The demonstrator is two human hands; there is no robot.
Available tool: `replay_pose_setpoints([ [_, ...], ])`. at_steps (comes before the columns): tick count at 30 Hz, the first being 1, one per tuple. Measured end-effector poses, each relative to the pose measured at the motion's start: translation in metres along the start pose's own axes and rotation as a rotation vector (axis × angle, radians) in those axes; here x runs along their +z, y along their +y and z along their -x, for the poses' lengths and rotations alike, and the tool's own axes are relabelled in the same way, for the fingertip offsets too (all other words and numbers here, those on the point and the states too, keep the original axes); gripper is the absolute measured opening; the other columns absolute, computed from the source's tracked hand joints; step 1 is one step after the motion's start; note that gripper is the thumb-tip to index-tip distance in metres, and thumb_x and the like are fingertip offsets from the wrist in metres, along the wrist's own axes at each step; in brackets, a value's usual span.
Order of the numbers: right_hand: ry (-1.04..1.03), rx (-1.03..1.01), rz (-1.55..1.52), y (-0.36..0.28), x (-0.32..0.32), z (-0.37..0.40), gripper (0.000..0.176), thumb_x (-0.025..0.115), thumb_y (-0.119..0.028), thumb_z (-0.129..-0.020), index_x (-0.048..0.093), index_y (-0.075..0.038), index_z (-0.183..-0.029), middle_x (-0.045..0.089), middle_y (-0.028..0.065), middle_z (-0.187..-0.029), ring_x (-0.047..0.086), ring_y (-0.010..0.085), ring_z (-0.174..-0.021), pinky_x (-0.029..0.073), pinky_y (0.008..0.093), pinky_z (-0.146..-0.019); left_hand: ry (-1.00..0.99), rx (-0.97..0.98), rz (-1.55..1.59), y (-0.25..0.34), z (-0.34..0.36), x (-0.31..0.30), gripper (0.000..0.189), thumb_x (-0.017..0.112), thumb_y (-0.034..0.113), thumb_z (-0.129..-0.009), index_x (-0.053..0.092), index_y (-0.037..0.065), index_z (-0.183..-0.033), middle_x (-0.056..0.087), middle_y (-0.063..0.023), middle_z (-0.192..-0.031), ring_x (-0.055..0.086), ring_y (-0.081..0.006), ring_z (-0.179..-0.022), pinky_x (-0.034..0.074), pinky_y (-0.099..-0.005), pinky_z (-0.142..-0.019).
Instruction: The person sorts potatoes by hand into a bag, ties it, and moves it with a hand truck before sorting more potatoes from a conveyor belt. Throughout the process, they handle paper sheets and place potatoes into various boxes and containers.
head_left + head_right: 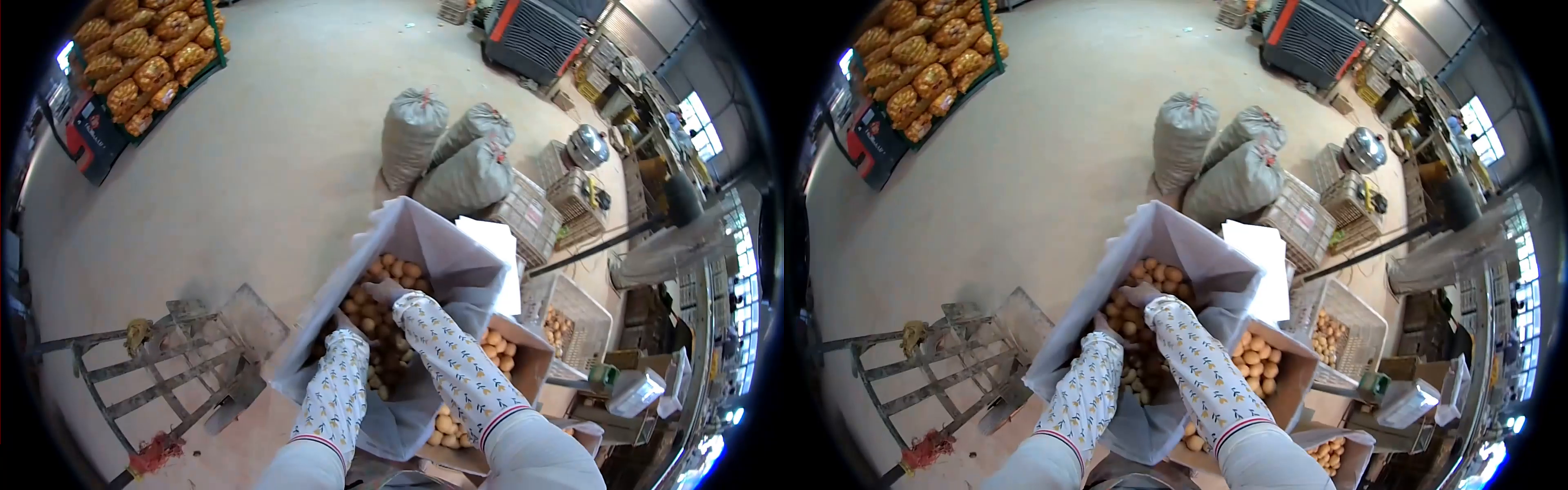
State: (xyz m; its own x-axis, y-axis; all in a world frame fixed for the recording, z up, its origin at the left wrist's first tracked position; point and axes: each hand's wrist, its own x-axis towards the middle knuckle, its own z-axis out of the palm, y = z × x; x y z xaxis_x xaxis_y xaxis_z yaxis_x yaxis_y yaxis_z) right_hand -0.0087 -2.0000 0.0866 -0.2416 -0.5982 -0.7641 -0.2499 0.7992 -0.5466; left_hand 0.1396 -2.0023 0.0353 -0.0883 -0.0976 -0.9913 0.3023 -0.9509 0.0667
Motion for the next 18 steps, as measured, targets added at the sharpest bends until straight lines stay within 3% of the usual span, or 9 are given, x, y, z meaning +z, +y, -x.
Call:
replay_pose_setpoints([
  [1, -0.052, -0.030, -0.148, 0.005, 0.007, -0.010, 0.062, 0.056, -0.043, -0.093, 0.048, -0.005, -0.142, 0.053, 0.0180, -0.140, 0.052, 0.0300, -0.126, 0.043, 0.0372, -0.103, -0.030, -0.069, 0.015, 0.003, -0.010, -0.003, 0.082, 0.039, 0.075, -0.089, 0.021, 0.028, -0.154, 0.020, -0.0089, -0.159, 0.024, -0.0413, -0.142, 0.024, -0.0753, -0.104],
  [5, -0.109, -0.067, 0.111, 0.029, 0.021, -0.057, 0.067, 0.047, -0.052, -0.095, 0.042, -0.010, -0.147, 0.041, 0.0166, -0.152, 0.037, 0.0290, -0.140, 0.032, 0.0379, -0.113, 0.015, -0.208, 0.175, 0.000, -0.027, -0.005, 0.093, 0.047, 0.080, -0.081, 0.025, 0.025, -0.152, 0.022, -0.0153, -0.155, 0.026, -0.0419, -0.140, 0.028, -0.0655, -0.109],
  [6, -0.123, -0.048, 0.205, 0.025, 0.020, -0.056, 0.069, 0.045, -0.055, -0.096, 0.040, -0.011, -0.149, 0.037, 0.0168, -0.154, 0.033, 0.0288, -0.143, 0.029, 0.0384, -0.115, -0.008, -0.196, 0.149, 0.000, -0.043, -0.011, 0.093, 0.047, 0.080, -0.081, 0.025, 0.025, -0.152, 0.021, -0.0153, -0.155, 0.026, -0.0430, -0.139, 0.027, -0.0650, -0.109],
  [8, -0.210, 0.000, 0.109, 0.016, 0.016, -0.052, 0.074, 0.044, -0.062, -0.094, 0.041, -0.012, -0.149, 0.037, 0.0181, -0.154, 0.032, 0.0300, -0.143, 0.026, 0.0395, -0.116, -0.067, -0.161, 0.086, 0.000, -0.084, -0.020, 0.094, 0.047, 0.080, -0.080, 0.024, 0.025, -0.153, 0.019, -0.0152, -0.156, 0.027, -0.0452, -0.138, 0.027, -0.0641, -0.110],
  [9, -0.165, 0.067, 0.090, 0.025, 0.029, -0.061, 0.075, 0.045, -0.063, -0.093, 0.043, -0.012, -0.147, 0.039, 0.0187, -0.152, 0.034, 0.0316, -0.142, 0.027, 0.0400, -0.115, -0.026, -0.279, 0.110, 0.005, -0.042, -0.008, 0.096, 0.043, 0.081, -0.081, 0.021, 0.024, -0.155, 0.026, -0.0103, -0.157, 0.025, -0.0370, -0.143, 0.027, -0.0572, -0.112],
  [10, -0.118, 0.134, 0.069, 0.033, 0.042, -0.069, 0.075, 0.046, -0.065, -0.092, 0.046, -0.012, -0.146, 0.041, 0.0194, -0.150, 0.036, 0.0333, -0.140, 0.027, 0.0405, -0.115, -0.175, -0.246, 0.170, 0.003, -0.030, -0.003, 0.089, 0.044, 0.076, -0.085, 0.026, 0.024, -0.154, 0.030, -0.0109, -0.155, 0.028, -0.0351, -0.142, 0.028, -0.0553, -0.112],
  [12, -0.080, 0.089, 0.255, 0.040, 0.061, -0.070, 0.070, 0.050, -0.061, -0.092, 0.050, -0.011, -0.141, 0.046, 0.0191, -0.143, 0.040, 0.0335, -0.135, 0.030, 0.0404, -0.112, -0.269, -0.190, 0.259, -0.003, -0.030, 0.008, 0.084, 0.044, 0.072, -0.086, 0.028, 0.023, -0.151, 0.033, -0.0110, -0.152, 0.031, -0.0346, -0.139, 0.030, -0.0541, -0.110],
  [18, -0.062, -0.133, 0.334, 0.041, 0.080, -0.026, 0.066, 0.051, -0.058, -0.091, 0.056, -0.009, -0.135, 0.054, 0.0188, -0.132, 0.048, 0.0340, -0.126, 0.033, 0.0423, -0.110, -0.473, -0.015, 0.294, -0.031, -0.006, 0.019, 0.070, 0.043, 0.062, -0.089, 0.036, 0.019, -0.144, 0.041, -0.0113, -0.144, 0.039, -0.0332, -0.131, 0.035, -0.0505, -0.105],
])
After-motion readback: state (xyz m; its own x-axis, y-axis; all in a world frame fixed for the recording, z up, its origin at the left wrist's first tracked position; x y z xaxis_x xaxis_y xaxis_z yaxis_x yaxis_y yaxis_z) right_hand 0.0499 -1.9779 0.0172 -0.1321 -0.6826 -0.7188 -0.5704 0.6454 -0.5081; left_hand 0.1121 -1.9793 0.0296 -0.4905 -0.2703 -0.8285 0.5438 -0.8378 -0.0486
